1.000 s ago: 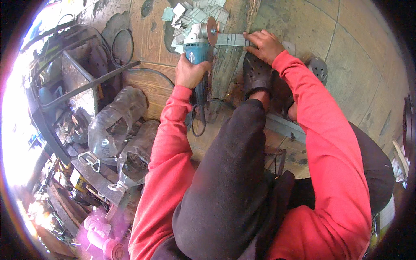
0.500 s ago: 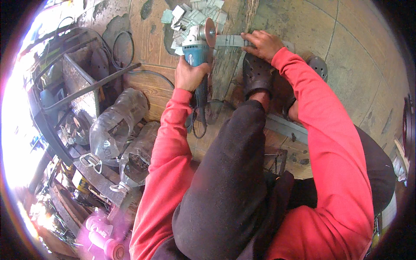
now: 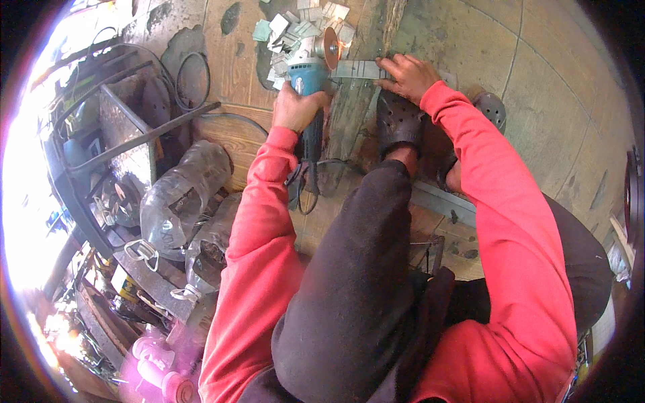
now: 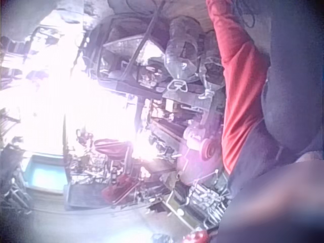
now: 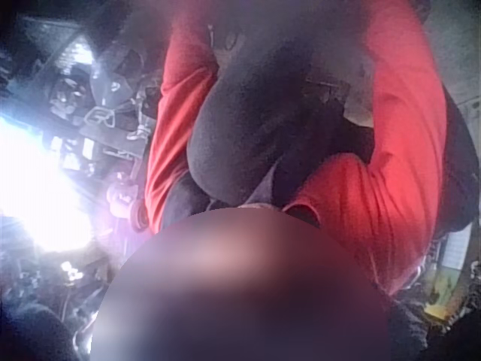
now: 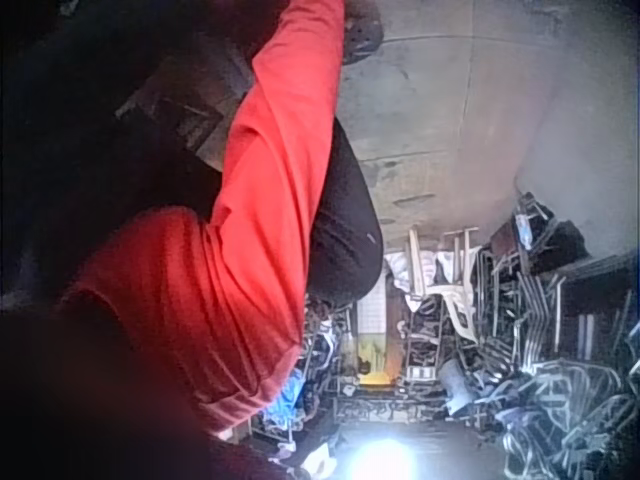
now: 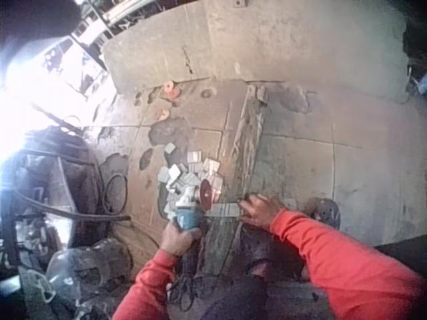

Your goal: The person sits on the floor and uses an angle grinder to cut a metal bar into small pieces. Sparks fly as the grinder cuts through the metal. The person pauses briefly to reposition the bar and then resumes cutting.

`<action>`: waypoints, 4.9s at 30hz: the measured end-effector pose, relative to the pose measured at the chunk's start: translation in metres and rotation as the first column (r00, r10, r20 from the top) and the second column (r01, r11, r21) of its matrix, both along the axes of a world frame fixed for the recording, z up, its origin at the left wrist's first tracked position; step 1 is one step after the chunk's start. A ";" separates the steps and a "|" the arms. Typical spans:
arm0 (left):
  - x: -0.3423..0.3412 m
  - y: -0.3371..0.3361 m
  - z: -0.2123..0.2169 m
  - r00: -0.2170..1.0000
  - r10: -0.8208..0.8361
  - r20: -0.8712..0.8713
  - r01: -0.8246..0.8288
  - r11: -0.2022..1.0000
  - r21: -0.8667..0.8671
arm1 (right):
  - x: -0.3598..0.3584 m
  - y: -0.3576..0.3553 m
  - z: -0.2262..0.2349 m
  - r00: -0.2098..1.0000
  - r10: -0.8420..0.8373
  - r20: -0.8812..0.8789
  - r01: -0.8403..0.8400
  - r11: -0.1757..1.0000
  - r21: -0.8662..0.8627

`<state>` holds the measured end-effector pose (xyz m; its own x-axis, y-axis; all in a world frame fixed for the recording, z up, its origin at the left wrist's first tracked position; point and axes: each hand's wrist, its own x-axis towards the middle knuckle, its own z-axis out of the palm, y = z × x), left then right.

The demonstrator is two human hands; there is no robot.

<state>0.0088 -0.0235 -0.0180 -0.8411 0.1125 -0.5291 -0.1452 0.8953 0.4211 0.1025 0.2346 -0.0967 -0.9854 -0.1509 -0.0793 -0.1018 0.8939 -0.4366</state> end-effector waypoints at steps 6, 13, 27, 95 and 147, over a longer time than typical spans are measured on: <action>0.005 -0.006 -0.005 1.000 0.005 -0.017 -0.004 0.999 0.054 | -0.001 0.001 -0.005 0.999 0.007 0.039 -0.006 1.000 -0.011; 0.019 -0.013 0.002 0.999 0.054 0.002 -0.054 0.992 0.114 | -0.002 0.002 -0.010 1.000 0.003 0.004 -0.002 0.999 -0.041; 0.029 -0.022 0.000 0.997 0.072 -0.003 -0.071 0.981 0.180 | -0.003 0.002 -0.006 0.998 0.004 0.059 -0.002 0.999 -0.041; 0.028 -0.029 0.001 0.999 0.047 0.024 -0.050 0.988 0.147 | -0.013 0.009 -0.003 0.985 0.068 0.159 -0.051 0.993 -0.105; 0.026 -0.034 -0.006 0.929 0.300 0.219 -0.346 0.912 0.218 | -0.015 0.009 0.028 0.879 -0.326 0.347 0.339 0.941 0.026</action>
